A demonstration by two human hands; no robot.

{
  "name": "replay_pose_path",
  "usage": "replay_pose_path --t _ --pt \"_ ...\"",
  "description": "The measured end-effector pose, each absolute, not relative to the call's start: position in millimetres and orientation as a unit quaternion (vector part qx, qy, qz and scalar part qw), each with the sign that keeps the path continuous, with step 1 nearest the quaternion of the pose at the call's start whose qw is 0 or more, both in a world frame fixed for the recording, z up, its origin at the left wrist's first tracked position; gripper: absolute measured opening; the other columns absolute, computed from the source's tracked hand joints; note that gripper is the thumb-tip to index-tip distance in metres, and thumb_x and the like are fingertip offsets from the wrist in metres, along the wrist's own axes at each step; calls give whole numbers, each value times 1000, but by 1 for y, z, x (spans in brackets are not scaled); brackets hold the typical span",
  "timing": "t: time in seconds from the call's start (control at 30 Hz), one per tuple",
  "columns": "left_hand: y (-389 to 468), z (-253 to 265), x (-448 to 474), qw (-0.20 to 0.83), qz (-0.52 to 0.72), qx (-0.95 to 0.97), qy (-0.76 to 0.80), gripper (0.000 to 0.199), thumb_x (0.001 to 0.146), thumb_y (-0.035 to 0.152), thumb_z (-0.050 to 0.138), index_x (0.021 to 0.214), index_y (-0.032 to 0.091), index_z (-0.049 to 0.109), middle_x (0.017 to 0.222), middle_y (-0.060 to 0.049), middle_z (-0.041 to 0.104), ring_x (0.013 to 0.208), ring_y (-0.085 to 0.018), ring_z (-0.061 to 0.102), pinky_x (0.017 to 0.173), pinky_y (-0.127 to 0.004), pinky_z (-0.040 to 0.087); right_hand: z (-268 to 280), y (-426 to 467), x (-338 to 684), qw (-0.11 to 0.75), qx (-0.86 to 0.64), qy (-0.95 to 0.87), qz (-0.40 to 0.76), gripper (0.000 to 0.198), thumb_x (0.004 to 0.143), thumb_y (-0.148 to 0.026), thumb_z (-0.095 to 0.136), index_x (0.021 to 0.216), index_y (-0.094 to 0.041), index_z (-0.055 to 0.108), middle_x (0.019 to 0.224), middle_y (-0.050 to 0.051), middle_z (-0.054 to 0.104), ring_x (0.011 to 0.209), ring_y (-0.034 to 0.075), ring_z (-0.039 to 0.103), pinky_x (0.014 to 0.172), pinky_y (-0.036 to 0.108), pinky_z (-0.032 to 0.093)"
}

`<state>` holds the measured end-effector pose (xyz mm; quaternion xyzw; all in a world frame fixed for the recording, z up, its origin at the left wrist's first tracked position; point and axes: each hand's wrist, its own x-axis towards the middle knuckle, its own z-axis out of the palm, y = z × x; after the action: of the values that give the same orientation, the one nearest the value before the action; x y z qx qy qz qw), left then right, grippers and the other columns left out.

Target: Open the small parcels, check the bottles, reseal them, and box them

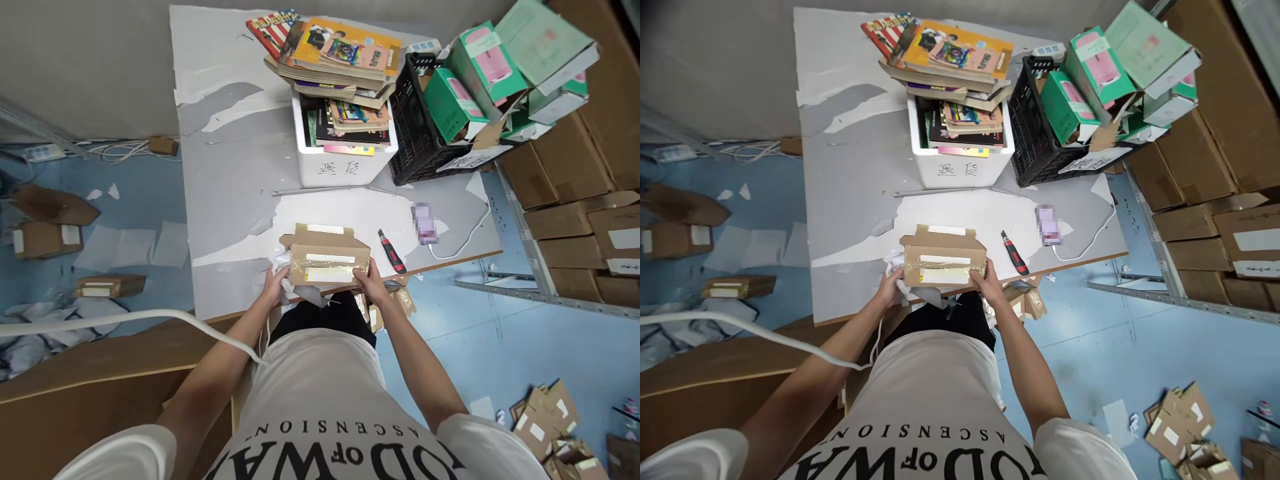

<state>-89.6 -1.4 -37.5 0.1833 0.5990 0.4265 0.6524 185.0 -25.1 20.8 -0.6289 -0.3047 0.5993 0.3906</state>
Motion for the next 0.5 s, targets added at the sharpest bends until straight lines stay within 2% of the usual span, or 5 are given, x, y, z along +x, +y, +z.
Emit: replay_pose_path --t 0.13,0.27,0.4,0.5 --pt "-10 -25 -92 638 436 227 593 63 51 52 79 101 22 57 93 -4 69 87 -23 67 80 -36 53 16 -41 192 442 -596 -304 597 65 68 -46 72 123 -26 44 118 5 61 110 23 59 99 45 46" --pt "-23 -7 -92 608 419 301 603 65 45 59 80 96 25 58 90 -3 68 89 -25 66 81 -39 54 30 -72 199 482 -584 -306 577 66 68 -48 72 124 -27 44 122 5 58 116 24 55 102 43 44" --pt "-32 17 -79 627 369 374 575 76 43 67 77 105 28 60 102 -7 67 100 -31 64 87 -46 52 47 -118 219 518 -573 -311 554 74 68 -61 68 129 -28 43 125 6 57 119 25 52 101 43 44" --pt "-39 34 -52 639 312 429 557 85 39 70 77 111 29 59 107 -10 66 111 -35 58 95 -51 48 49 -166 243 537 -610 -278 512 80 67 -76 58 130 -28 44 125 7 57 119 28 52 99 46 45"
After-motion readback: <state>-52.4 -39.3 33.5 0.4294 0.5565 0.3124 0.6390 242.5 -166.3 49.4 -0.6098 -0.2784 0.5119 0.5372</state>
